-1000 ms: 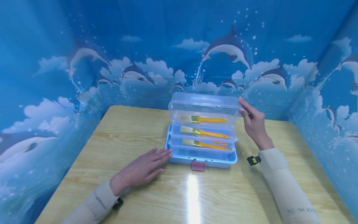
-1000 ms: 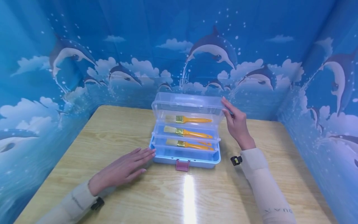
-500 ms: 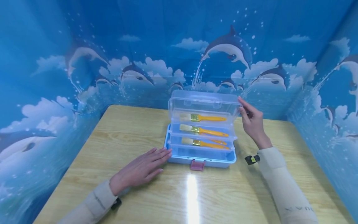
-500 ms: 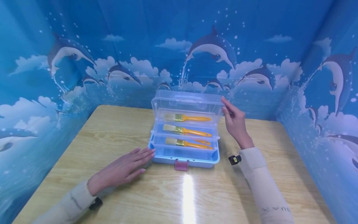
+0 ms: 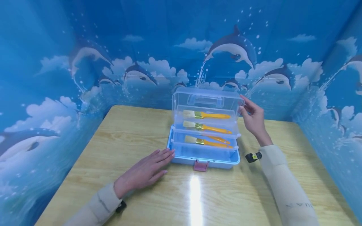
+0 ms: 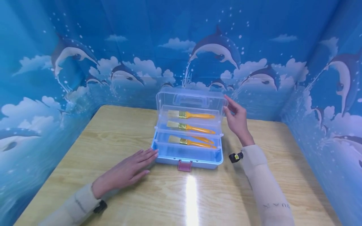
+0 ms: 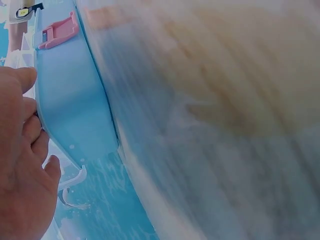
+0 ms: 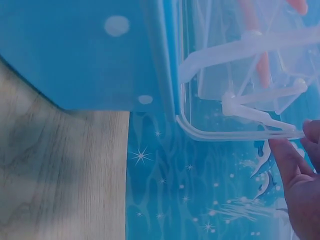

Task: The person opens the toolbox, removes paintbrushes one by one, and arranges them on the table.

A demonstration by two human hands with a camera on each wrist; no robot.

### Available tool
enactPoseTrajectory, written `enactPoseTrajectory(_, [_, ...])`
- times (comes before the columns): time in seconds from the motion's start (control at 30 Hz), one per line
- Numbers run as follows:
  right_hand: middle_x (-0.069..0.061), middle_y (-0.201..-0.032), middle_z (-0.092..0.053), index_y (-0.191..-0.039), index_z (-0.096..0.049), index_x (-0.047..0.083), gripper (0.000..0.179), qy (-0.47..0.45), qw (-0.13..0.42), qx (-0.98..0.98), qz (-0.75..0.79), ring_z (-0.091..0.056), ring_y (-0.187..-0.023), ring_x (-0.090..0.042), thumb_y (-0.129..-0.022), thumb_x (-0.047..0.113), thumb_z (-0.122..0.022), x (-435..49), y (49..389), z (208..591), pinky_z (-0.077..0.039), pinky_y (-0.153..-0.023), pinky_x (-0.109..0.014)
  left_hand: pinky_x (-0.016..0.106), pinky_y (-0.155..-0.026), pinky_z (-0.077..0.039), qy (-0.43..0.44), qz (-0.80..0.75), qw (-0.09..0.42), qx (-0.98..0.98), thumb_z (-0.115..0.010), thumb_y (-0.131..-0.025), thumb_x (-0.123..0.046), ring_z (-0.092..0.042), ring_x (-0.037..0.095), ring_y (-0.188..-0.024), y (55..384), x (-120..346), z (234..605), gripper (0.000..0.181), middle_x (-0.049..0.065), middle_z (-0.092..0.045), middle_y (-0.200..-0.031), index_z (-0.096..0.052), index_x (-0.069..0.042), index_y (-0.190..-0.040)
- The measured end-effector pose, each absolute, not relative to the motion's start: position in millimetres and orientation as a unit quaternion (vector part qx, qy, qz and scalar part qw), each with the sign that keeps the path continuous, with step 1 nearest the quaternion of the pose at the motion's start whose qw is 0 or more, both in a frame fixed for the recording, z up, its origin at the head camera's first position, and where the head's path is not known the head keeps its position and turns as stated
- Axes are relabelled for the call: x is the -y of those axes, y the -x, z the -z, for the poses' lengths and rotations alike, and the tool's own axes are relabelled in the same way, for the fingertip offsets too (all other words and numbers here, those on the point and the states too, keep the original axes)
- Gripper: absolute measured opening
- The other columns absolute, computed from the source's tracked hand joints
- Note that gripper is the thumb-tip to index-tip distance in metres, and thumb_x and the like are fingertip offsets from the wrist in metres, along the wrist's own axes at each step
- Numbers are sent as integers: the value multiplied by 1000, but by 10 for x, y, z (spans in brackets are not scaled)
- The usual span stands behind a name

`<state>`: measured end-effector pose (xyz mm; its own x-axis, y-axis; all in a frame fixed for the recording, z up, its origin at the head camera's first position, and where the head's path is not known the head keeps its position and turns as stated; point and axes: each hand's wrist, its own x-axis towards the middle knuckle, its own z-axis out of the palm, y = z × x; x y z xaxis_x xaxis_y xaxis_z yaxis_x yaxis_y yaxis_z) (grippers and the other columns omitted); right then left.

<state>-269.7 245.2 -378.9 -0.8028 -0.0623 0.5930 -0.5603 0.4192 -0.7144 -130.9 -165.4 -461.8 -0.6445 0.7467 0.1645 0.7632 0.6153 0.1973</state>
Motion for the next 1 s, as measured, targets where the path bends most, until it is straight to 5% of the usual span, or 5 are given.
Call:
enactPoseTrajectory(0.6, [-20, -140, -44, -141, -40, 8, 47, -133, 129, 817, -546, -52, -119, -34, -95, 5, -50, -2486, 2960, 3879, -51, -88, -28, 41, -115, -20, 440, 125, 71, 887, -41, -99, -35, -16, 19, -142, 1312, 1653, 4660, 58, 0, -15, -156, -22, -13, -149])
enactPoseTrajectory(1.0, [-9, -143, -43, -141, -39, 26, 48, -119, 100, 811, -564, -53, -119, -23, -96, 17, -51, -2615, 3185, 4172, -50, -89, -21, 40, -116, -18, 441, 122, 66, 887, -39, -100, -35, -14, 18, -142, 1297, 1652, 4655, 57, 0, -13, -156, -20, -13, -149])
